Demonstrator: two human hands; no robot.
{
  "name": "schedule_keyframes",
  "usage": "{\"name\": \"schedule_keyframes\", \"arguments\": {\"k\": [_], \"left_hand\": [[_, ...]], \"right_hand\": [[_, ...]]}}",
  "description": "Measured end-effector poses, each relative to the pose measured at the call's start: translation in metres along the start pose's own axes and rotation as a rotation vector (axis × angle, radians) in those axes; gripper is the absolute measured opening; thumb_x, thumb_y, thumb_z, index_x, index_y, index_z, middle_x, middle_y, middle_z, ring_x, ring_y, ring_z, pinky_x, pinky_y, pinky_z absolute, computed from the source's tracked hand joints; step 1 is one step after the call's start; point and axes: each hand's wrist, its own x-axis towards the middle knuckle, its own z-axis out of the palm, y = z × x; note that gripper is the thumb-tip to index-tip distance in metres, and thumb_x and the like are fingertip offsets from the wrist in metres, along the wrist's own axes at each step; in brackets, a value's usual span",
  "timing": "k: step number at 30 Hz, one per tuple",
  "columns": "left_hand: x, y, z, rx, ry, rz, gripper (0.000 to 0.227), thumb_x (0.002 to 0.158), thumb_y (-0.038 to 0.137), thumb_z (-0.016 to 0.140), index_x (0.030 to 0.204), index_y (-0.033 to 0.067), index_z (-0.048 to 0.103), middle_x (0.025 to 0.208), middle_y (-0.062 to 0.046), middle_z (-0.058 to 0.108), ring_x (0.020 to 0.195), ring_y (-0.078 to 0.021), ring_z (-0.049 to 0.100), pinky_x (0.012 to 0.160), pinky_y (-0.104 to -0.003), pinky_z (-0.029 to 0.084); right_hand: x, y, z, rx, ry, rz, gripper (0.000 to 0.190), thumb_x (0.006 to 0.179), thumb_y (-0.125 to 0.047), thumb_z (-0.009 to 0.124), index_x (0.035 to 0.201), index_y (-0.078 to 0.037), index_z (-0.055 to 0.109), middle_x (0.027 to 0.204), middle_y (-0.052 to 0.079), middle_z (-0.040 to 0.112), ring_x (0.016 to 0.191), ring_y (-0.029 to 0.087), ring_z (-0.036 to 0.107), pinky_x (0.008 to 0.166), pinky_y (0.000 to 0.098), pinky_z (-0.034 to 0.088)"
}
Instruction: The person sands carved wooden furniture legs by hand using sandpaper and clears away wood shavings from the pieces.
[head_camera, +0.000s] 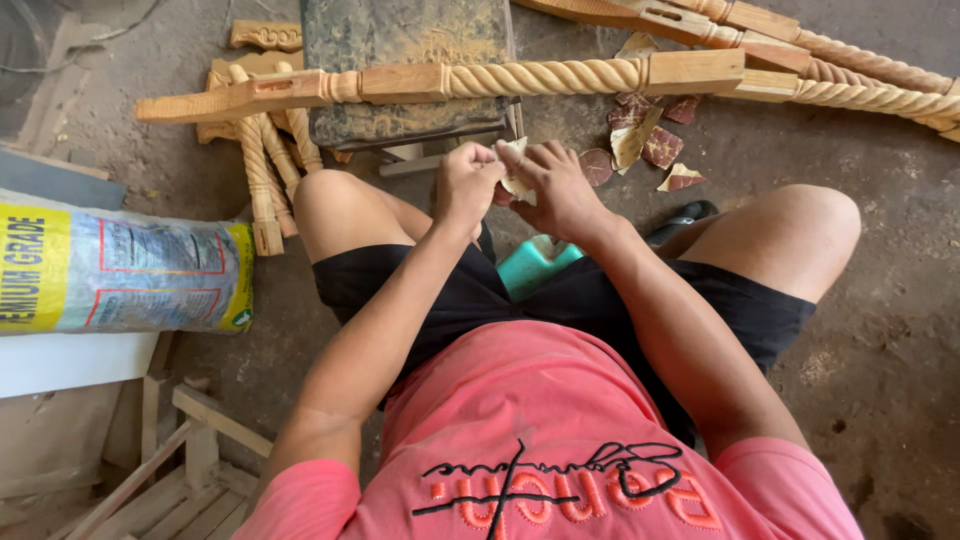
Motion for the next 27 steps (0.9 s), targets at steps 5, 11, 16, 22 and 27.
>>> {"name": "schedule_keyframes", "arguments": {"k": [5,11,16,22,27], "left_hand": [[0.009,-0.001,0.004,-0.050,-0.037,0.056,0.005,0.088,0.002,0.067,0.088,-0.0009,0.063,0.069,-0.007,0.066,0.053,-0.0096,0.060,0.046,-0.024,0.048],[0.046,0.007,-0.011,0.065,-0.209,0.005,0.011,0.092,0.011,0.072,0.090,0.0010,0.067,0.073,-0.003,0.066,0.056,-0.0073,0.056,0.049,-0.024,0.046],[0.146,0.017,-0.079,1.229,-0.263,0.865,0.092,0.069,0.041,0.091,0.142,0.0015,0.052,0.126,-0.020,0.060,0.118,-0.0355,0.055,0.101,-0.052,0.048],[0.260,-0.038,-0.167,1.605,-0.369,0.704,0.093,0.069,0.053,0.094,0.127,-0.0028,0.048,0.122,-0.026,0.058,0.121,-0.0436,0.054,0.109,-0.066,0.037],[0.272,-0.070,-0.182,1.607,-0.093,0.984,0.087,0.074,0.069,0.089,0.110,0.0047,0.043,0.103,-0.012,0.061,0.105,-0.0267,0.058,0.111,-0.047,0.043]], "right_hand": [[0.010,0.001,0.006,-0.056,0.089,0.024,0.085,0.081,-0.027,0.084,0.156,-0.009,0.050,0.128,0.012,0.061,0.124,0.035,0.052,0.108,0.0495,0.040],[0.029,0.011,-0.002,-0.305,0.125,-0.052,0.061,0.093,-0.037,0.079,0.142,-0.006,0.064,0.136,0.009,0.066,0.130,0.031,0.051,0.110,0.0490,0.031],[0.039,0.037,-0.007,-0.360,0.119,0.034,0.032,0.109,-0.029,0.066,0.136,-0.013,0.073,0.130,0.003,0.073,0.129,0.023,0.053,0.116,0.0473,0.028],[0.040,0.058,-0.014,-0.317,0.191,0.120,0.029,0.110,-0.018,0.059,0.132,-0.008,0.076,0.125,0.006,0.075,0.125,0.026,0.057,0.117,0.0476,0.028],[0.037,0.079,-0.014,-0.426,0.320,0.227,0.031,0.114,-0.012,0.053,0.136,-0.006,0.074,0.128,0.008,0.074,0.124,0.023,0.058,0.113,0.0427,0.037]]}}
